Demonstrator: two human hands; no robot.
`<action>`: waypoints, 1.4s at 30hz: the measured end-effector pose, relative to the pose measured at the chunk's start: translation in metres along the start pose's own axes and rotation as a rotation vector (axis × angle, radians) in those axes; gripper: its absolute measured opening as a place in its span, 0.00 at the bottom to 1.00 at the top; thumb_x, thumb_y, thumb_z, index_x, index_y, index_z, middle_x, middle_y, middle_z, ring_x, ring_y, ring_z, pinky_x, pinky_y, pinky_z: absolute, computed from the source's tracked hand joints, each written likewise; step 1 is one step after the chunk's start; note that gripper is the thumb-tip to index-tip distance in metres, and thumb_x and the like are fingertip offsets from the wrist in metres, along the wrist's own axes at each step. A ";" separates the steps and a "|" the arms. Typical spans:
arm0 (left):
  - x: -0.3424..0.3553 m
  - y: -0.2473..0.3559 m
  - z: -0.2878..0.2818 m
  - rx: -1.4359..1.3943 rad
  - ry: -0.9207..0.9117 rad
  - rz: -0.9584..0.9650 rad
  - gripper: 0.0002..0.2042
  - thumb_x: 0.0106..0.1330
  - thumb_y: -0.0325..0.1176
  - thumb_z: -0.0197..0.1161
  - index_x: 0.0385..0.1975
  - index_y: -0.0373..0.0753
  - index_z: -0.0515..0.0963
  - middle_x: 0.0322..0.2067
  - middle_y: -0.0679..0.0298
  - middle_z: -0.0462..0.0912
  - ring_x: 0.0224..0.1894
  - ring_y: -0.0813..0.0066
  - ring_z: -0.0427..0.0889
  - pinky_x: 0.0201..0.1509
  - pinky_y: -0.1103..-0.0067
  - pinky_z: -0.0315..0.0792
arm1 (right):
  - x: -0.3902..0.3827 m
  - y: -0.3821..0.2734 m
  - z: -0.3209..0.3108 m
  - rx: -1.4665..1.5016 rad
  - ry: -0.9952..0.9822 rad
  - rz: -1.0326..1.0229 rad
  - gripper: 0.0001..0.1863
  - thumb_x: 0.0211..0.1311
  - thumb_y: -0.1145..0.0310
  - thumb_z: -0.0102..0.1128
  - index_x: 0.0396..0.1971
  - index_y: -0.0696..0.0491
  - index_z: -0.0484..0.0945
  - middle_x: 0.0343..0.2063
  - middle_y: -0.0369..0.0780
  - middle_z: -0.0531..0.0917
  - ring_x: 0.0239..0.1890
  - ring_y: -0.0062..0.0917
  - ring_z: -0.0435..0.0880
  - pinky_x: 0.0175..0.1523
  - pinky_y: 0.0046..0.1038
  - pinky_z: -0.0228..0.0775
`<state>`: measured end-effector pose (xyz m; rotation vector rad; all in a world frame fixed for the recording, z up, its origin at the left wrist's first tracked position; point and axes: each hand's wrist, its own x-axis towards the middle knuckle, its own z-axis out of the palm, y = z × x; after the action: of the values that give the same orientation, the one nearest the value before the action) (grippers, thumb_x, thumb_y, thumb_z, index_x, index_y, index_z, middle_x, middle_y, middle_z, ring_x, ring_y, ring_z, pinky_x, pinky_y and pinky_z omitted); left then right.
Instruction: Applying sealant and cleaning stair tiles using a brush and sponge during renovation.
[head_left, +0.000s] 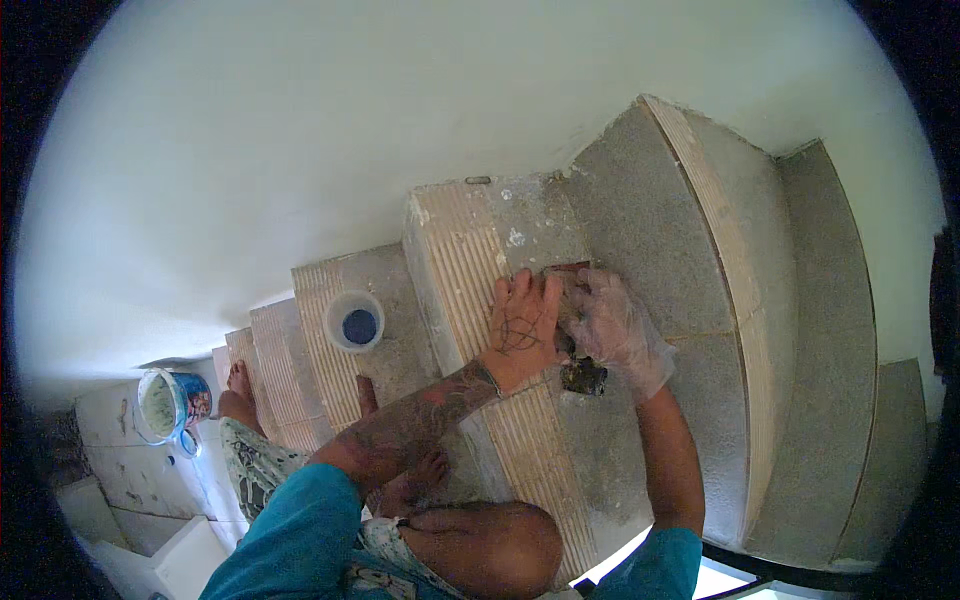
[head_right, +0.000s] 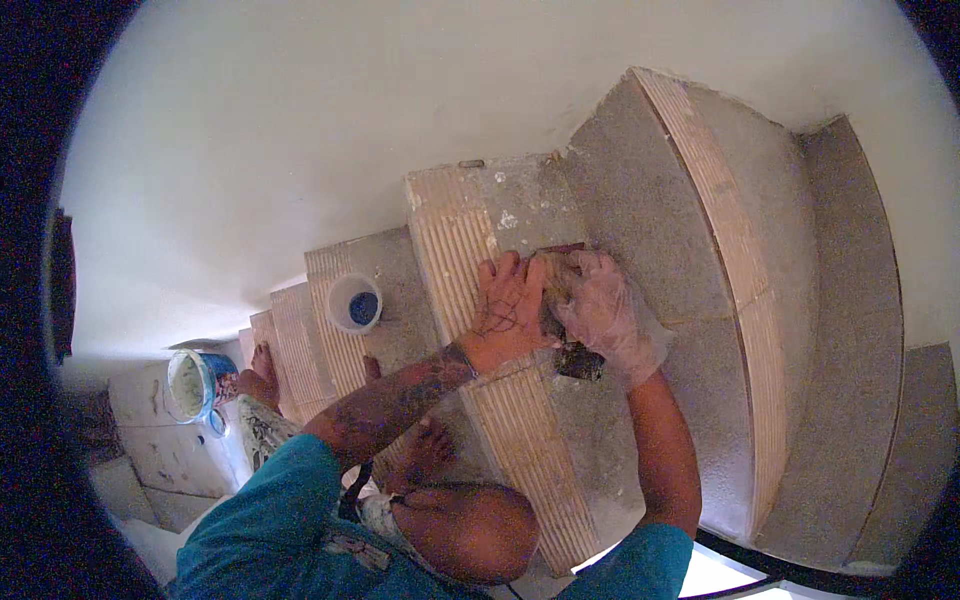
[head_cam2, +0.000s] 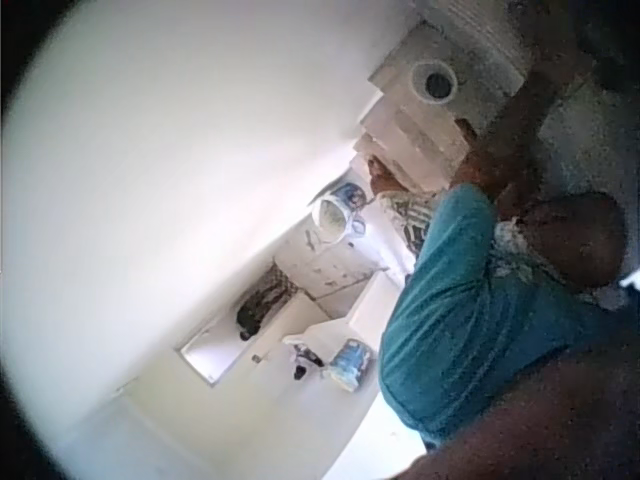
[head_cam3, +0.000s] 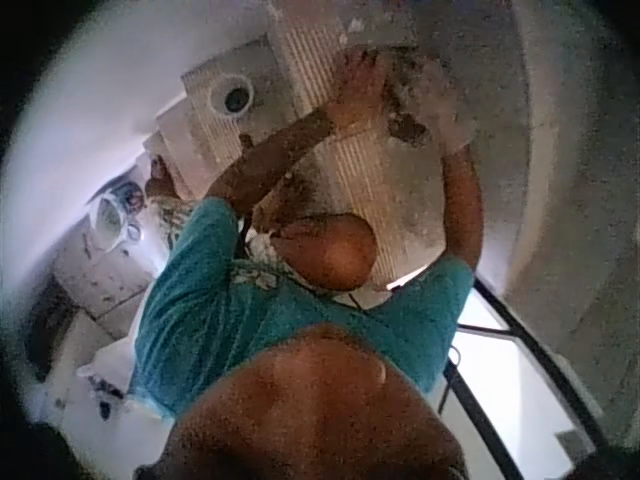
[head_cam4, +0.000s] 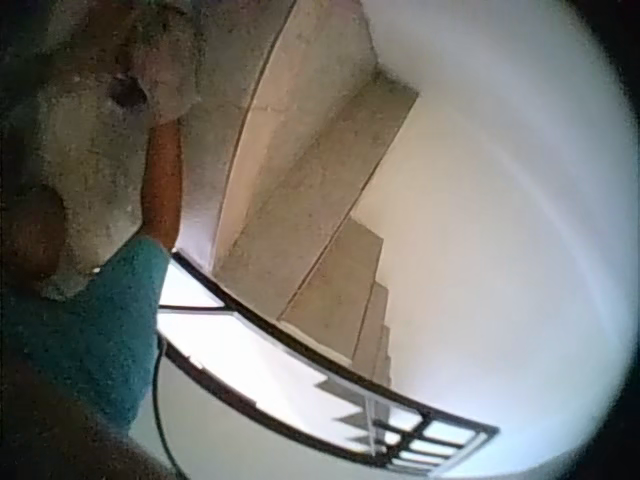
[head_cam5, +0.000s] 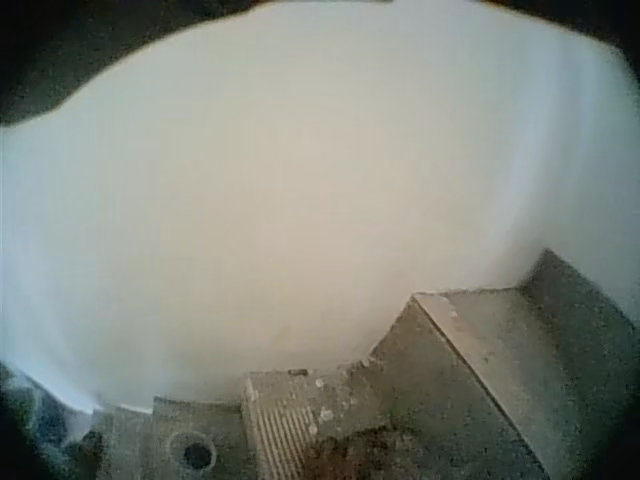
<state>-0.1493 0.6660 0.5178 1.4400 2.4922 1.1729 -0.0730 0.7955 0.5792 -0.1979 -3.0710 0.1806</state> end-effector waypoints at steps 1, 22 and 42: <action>0.000 -0.004 0.001 -0.013 -0.010 0.036 0.41 0.28 0.47 0.74 0.45 0.35 0.64 0.39 0.56 0.72 0.45 0.59 0.65 0.46 0.68 0.54 | -0.005 0.007 0.004 -0.046 0.016 -0.042 0.20 0.47 0.65 0.57 0.44 0.53 0.76 0.44 0.44 0.75 0.45 0.42 0.73 0.51 0.39 0.67; -0.101 -0.032 -0.085 -0.352 0.016 0.210 0.11 0.46 0.32 0.64 0.30 0.41 0.75 0.33 0.64 0.75 0.37 0.65 0.73 0.43 0.69 0.60 | -0.011 -0.042 0.055 -0.087 0.109 0.175 0.17 0.48 0.72 0.54 0.42 0.55 0.73 0.42 0.48 0.74 0.42 0.44 0.73 0.47 0.39 0.68; -0.251 -0.209 -0.223 0.033 -0.212 -0.274 0.09 0.48 0.28 0.65 0.27 0.37 0.73 0.32 0.56 0.74 0.40 0.54 0.72 0.49 0.63 0.64 | 0.014 -0.048 0.046 0.078 0.249 0.398 0.22 0.56 0.73 0.49 0.53 0.55 0.68 0.47 0.50 0.74 0.48 0.41 0.74 0.52 0.35 0.66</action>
<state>-0.2429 0.2853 0.4662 1.1146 2.4695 0.8852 -0.0958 0.7446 0.5404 -0.7638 -2.7389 0.2699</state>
